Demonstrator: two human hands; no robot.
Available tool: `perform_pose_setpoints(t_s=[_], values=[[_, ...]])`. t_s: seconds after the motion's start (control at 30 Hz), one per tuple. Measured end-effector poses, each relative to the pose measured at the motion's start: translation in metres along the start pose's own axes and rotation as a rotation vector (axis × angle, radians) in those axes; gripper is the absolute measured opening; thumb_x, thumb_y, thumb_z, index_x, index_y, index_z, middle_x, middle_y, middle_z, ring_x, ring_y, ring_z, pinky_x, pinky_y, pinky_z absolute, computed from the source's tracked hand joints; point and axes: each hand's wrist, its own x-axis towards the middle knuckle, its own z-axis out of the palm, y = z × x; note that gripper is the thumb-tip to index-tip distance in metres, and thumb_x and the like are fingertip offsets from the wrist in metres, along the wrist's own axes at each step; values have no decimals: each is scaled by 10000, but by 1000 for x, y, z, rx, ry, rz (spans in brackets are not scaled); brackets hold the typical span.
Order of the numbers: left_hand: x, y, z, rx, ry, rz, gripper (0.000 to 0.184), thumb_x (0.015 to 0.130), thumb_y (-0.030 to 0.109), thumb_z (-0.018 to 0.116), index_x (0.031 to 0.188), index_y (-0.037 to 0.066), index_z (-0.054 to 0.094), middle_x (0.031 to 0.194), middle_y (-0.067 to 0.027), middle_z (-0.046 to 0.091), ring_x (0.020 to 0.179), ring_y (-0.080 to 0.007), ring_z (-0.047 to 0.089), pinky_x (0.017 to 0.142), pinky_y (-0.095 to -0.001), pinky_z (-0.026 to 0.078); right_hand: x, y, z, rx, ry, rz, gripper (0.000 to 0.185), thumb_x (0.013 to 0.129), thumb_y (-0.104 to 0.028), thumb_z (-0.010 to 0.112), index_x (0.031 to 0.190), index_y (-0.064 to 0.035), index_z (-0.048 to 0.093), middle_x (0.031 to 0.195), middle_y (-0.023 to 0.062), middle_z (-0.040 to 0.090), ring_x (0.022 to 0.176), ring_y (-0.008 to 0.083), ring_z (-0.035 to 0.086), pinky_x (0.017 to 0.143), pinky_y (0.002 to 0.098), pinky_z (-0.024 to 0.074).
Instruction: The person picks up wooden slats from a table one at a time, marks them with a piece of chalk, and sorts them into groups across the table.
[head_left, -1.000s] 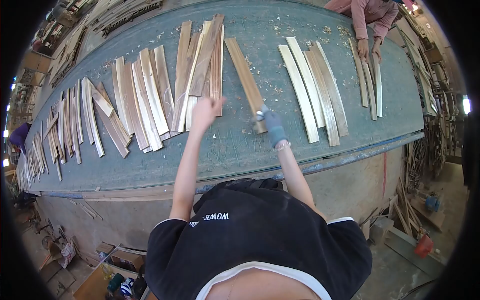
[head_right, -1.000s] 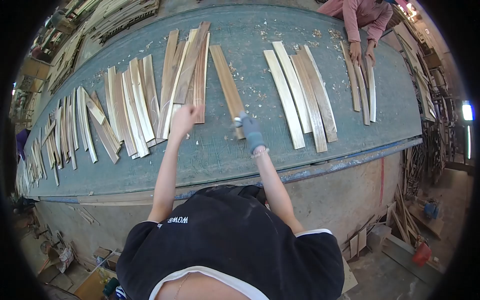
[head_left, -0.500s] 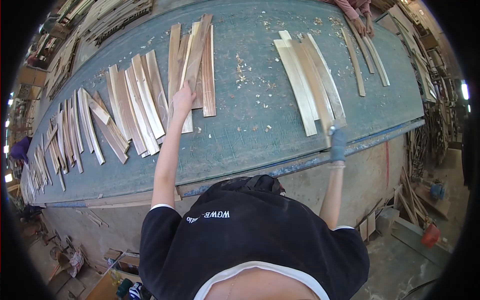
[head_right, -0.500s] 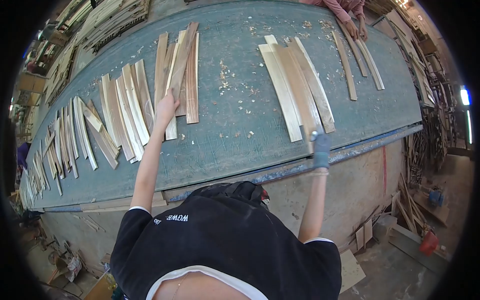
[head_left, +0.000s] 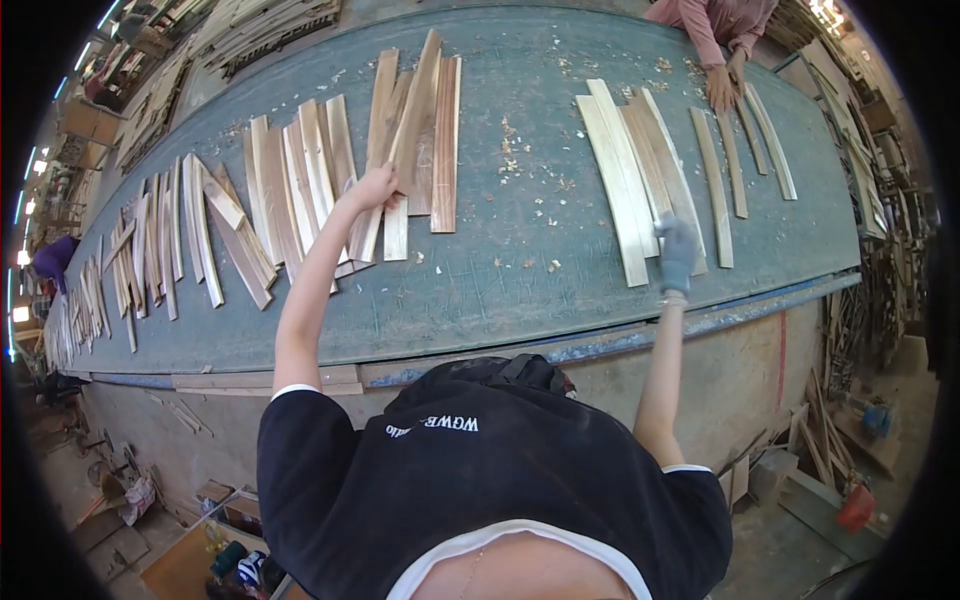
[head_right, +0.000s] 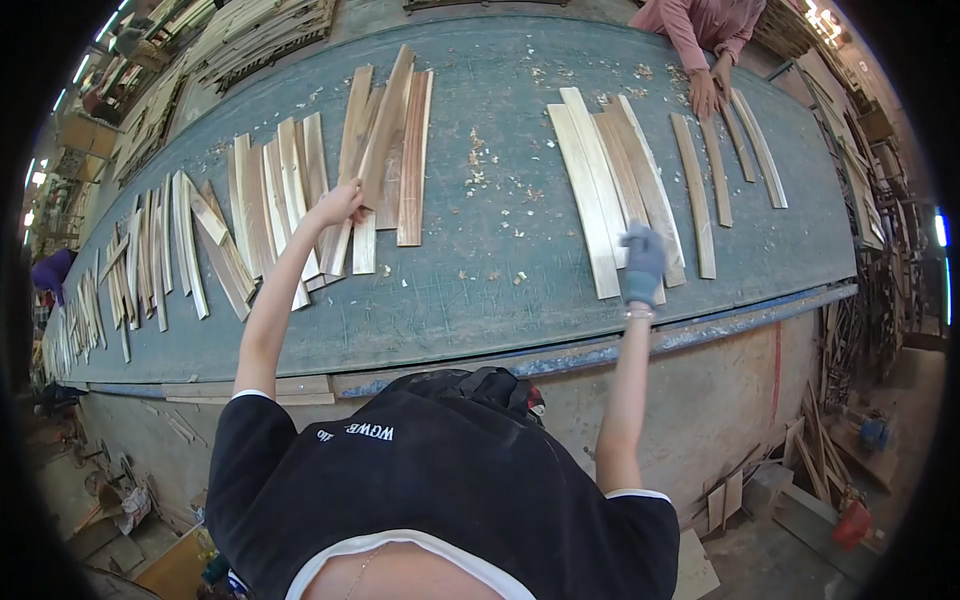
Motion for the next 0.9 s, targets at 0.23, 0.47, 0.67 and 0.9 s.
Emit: perform_pose_setpoints(t_s=[0.23,0.47,0.67,0.9], values=[[-124,133,31,-1617,-207,125,334,878,279,358,1059,8,429,893,-123,573,787,-184,588,757,-307,465,-72,-120,122,1799,-940,915,359,823,-373,415,832,-40,548,975,143,538,875,265,513,772,406,419],[-159,79,42,-550,-453,-231,404,825,373,457,927,-4,559,861,-110,604,749,-170,585,697,-266,455,-142,-138,183,1427,-1189,1060,352,802,-414,443,943,-93,467,889,119,557,781,232,545,671,382,454],[-142,33,58,142,450,-560,594,699,488,554,1014,-8,470,852,-202,509,796,-335,531,685,-403,432,-161,-100,167,816,-687,809,328,821,-366,401,828,-59,519,569,62,521,399,149,479,331,258,389],[-136,100,89,-247,335,-150,514,781,357,515,1142,19,378,950,-198,481,848,-311,489,724,-365,412,-158,-93,120,1020,-599,906,353,808,-394,427,788,-59,539,586,58,525,445,160,499,399,279,422]])
